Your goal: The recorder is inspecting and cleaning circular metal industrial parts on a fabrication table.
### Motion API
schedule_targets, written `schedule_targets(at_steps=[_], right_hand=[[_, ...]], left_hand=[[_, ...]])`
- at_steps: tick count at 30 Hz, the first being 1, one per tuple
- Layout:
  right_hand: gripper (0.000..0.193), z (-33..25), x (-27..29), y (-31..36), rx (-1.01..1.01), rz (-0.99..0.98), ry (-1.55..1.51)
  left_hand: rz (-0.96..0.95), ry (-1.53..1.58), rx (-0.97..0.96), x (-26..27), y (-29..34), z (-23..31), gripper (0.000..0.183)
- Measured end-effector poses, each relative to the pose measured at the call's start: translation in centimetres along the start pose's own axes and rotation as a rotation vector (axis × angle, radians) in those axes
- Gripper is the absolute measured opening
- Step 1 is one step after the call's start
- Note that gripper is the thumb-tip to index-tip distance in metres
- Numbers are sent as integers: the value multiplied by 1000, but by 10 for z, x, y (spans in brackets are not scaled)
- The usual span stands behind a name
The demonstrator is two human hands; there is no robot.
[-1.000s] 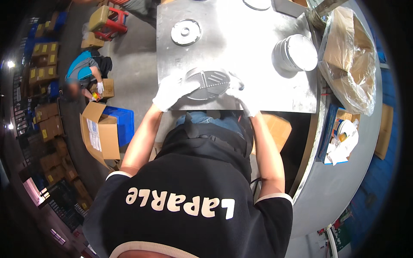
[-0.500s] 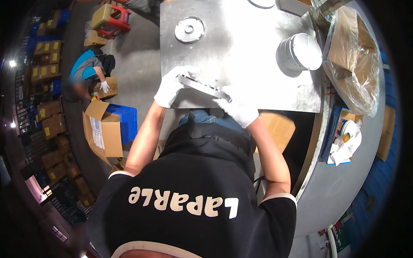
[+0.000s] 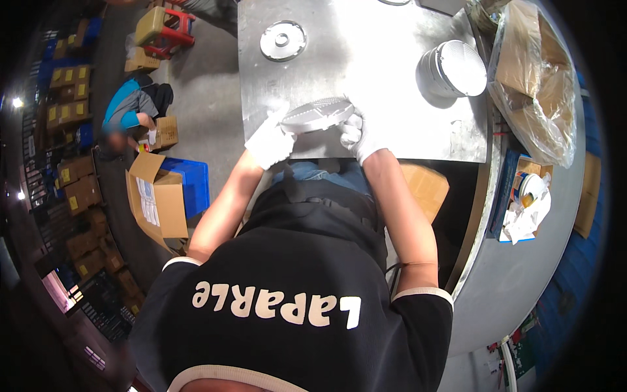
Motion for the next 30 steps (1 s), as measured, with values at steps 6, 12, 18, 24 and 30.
schedule_targets(at_steps=[6,12,18,24,30], right_hand=[[42,22,21,-19,-324,-105,-169],[50,33,28,-23,-387,-59,-131],[28,31,45,-24,-181,-178,109],[25,22,35,-34,100,-231,547],[36,20,-8,-36,163,-195,704]], left_hand=[[183,-179,82,23,-14,-25,26],[73,322,-35,50,-38,-59,18],[87,219,-129,23,-13,-12,25],[156,253,-11,48,-16,-13,41],[339,70,-120,71,-33,28,38]])
Point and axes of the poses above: each hand's wrist, its own y-axis away from the middle knuckle, its own x-axis out of the back of the hand, z = x × y, the point moved 4 cm from there along -y, towards the middle knuckle, and after that the axes turned 13 degrees about x, right-handed, at the moved point
